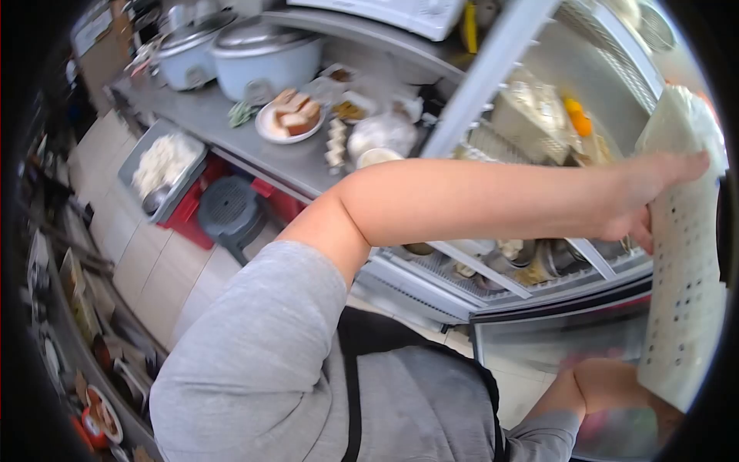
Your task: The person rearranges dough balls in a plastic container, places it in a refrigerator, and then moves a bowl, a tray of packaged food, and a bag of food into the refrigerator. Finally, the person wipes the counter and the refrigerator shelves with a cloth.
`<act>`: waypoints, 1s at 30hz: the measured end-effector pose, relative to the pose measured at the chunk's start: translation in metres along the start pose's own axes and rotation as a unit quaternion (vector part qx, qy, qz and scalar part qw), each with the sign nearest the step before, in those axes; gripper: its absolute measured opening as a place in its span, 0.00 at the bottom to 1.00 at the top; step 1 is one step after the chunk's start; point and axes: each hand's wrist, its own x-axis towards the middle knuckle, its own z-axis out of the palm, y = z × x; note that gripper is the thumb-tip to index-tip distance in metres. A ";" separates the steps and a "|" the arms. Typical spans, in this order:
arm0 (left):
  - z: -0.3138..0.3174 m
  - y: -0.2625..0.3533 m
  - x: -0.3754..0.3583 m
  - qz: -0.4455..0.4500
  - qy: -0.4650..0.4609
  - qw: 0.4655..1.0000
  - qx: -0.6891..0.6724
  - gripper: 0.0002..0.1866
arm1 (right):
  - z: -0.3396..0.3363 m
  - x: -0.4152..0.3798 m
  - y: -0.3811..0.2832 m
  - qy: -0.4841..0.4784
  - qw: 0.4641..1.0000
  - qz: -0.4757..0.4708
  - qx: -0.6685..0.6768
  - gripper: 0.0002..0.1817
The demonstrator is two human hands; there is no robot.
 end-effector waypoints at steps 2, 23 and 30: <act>0.002 0.016 -0.047 -0.018 0.056 0.998 -0.009 0.38 | -0.008 0.005 -0.026 -0.029 0.999 -0.031 0.020 0.20; -0.088 0.133 -0.503 0.091 0.565 0.820 -0.010 0.29 | 0.145 -0.003 -0.511 -0.208 0.753 0.154 0.605 0.09; -0.175 0.124 -0.549 0.058 0.585 0.809 0.005 0.30 | 0.178 -0.063 -0.589 -0.256 0.700 0.153 0.648 0.07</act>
